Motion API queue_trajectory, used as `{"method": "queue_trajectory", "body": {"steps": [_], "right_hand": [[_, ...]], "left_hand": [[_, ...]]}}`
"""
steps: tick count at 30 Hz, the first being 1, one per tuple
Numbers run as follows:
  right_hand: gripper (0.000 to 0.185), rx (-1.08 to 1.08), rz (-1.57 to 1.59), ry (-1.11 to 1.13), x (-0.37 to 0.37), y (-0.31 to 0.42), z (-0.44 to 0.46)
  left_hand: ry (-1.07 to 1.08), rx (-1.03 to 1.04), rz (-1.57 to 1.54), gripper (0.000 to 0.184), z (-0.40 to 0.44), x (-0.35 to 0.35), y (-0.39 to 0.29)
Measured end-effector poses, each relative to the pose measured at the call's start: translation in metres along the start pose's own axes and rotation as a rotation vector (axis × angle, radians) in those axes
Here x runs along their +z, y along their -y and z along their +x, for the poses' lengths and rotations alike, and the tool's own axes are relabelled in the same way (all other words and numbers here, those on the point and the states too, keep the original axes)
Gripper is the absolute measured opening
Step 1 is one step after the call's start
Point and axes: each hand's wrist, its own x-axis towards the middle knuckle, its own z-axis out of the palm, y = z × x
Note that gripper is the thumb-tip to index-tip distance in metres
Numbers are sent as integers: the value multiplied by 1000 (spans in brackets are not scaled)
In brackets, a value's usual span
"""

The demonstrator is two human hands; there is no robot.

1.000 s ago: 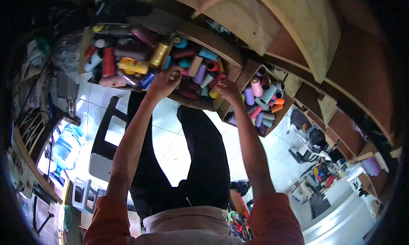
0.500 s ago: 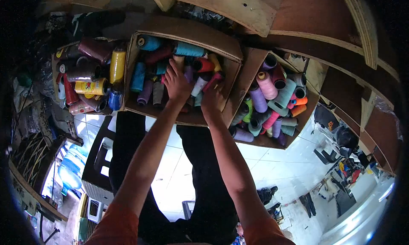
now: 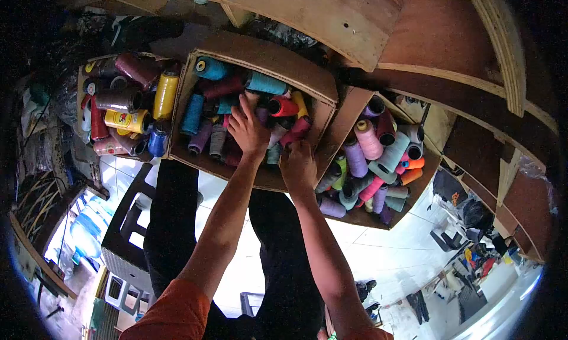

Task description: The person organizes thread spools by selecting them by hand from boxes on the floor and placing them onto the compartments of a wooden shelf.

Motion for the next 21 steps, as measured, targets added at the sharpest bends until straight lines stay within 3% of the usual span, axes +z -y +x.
{"method": "queue_trajectory", "body": {"steps": [7, 11, 15, 17, 19, 21], "right_hand": [[15, -134, 25, -69, -32, 15, -28], [13, -313, 83, -252, -90, 63, -40], [14, -352, 365, -298, -162, 155, -52], [15, -485, 324, -348, -201, 216, -54], [15, -566, 466, -355, -235, 285, -53], [16, -791, 284, -564, -291, 392, -38]], "left_hand": [[61, -184, -436, 115, -10, -83, 7], [-67, -188, -868, 116, -25, -167, 30], [44, -323, -1192, 116, -31, -232, 68], [99, -451, -1601, 116, -17, -252, 83], [84, -398, -1714, 116, 6, -293, 102], [114, -474, -1790, 112, 41, -344, 124]]}}
